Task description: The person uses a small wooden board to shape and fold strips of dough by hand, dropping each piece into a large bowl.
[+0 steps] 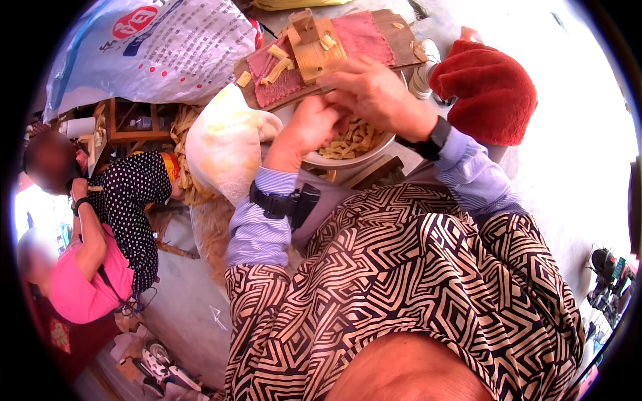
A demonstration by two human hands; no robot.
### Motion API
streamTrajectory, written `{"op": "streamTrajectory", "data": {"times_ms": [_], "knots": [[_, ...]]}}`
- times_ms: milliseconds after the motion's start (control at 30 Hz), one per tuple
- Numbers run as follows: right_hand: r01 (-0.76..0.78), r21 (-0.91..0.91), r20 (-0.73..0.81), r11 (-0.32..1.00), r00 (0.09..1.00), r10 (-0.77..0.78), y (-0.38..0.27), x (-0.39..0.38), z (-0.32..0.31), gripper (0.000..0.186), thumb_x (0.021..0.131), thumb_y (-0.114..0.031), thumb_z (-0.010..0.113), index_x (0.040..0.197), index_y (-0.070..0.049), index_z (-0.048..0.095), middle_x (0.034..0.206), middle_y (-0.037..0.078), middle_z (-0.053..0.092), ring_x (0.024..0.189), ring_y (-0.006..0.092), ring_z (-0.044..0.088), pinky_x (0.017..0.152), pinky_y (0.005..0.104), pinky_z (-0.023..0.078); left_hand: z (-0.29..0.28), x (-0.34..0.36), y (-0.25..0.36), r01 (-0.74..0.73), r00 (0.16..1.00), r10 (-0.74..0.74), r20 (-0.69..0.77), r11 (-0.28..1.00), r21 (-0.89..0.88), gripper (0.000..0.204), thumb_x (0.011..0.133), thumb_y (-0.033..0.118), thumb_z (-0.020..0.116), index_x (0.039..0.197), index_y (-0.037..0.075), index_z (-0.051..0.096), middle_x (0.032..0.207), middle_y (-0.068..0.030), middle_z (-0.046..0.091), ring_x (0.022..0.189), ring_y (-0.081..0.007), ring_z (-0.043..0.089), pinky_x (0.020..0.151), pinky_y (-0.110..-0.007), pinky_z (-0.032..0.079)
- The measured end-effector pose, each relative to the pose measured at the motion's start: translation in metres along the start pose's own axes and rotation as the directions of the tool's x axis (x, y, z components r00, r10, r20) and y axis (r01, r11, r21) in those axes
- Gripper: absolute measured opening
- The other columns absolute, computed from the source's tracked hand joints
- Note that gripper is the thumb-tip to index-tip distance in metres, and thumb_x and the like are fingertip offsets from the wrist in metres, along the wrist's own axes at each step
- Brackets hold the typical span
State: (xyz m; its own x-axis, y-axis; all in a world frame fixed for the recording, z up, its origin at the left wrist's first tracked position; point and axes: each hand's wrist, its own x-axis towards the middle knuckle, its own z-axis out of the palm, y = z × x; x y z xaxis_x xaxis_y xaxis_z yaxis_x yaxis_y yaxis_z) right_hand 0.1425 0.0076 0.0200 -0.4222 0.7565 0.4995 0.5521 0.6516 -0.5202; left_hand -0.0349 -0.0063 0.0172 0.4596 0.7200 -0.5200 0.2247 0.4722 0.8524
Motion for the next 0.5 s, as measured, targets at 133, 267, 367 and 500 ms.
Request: {"op": "streamTrajectory", "data": {"times_ms": [133, 267, 367, 500], "knots": [[-0.340, 0.028, 0.146, 0.940, 0.932, 0.332, 0.010, -0.006, -0.005, 0.023, 0.088, -0.029, 0.057, 0.084, -0.008, 0.064, 0.074, 0.017, 0.063, 0.066, 0.0360, 0.061, 0.059, 0.0423, 0.049, -0.004, -0.004, 0.013, -0.078, 0.995, 0.076, 0.063, 0.996, 0.044, 0.025, 0.093, 0.022, 0.054, 0.076, 0.005, 0.059, 0.062, 0.0003, 0.057, 0.046, -0.0036, 0.044, 0.043, -0.018, 0.034], [-0.600, 0.353, 0.518, 0.718, 0.764, 0.384, 0.008, -0.016, -0.026, 0.018, 0.089, -0.017, 0.059, 0.087, -0.001, 0.068, 0.061, 0.004, 0.056, 0.050, 0.0119, 0.051, 0.050, 0.0261, 0.044, -0.027, 0.005, 0.014, -0.179, 0.982, 0.176, 0.066, 0.983, 0.050, 0.025, 0.093, 0.024, 0.055, 0.087, 0.001, 0.063, 0.061, 0.0033, 0.054, 0.049, -0.0022, 0.044, 0.046, -0.016, 0.034], [-0.767, 0.612, 0.786, -0.193, 0.616, 0.048, -0.024, -0.023, -0.032, 0.023, 0.092, -0.022, 0.059, 0.103, -0.003, 0.066, 0.062, -0.002, 0.054, 0.048, 0.0055, 0.044, 0.048, 0.0214, 0.040, -0.011, 0.023, -0.009, -0.201, 0.979, 0.201, -0.018, 0.962, -0.183, 0.023, 0.093, 0.023, 0.055, 0.093, 0.002, 0.064, 0.061, 0.0056, 0.050, 0.049, -0.0016, 0.041, 0.046, -0.015, 0.033], [-0.619, 0.785, 0.533, -0.013, 0.666, 0.522, -0.020, -0.011, -0.019, 0.022, 0.096, -0.017, 0.052, 0.105, -0.002, 0.067, 0.072, -0.002, 0.063, 0.050, 0.0023, 0.045, 0.045, 0.0196, 0.037, 0.024, 0.013, -0.016, -0.171, 0.985, 0.149, -0.083, 0.842, -0.512, 0.015, 0.095, 0.023, 0.052, 0.099, 0.011, 0.059, 0.061, 0.0048, 0.047, 0.044, -0.0028, 0.034, 0.040, -0.017, 0.027]]}}
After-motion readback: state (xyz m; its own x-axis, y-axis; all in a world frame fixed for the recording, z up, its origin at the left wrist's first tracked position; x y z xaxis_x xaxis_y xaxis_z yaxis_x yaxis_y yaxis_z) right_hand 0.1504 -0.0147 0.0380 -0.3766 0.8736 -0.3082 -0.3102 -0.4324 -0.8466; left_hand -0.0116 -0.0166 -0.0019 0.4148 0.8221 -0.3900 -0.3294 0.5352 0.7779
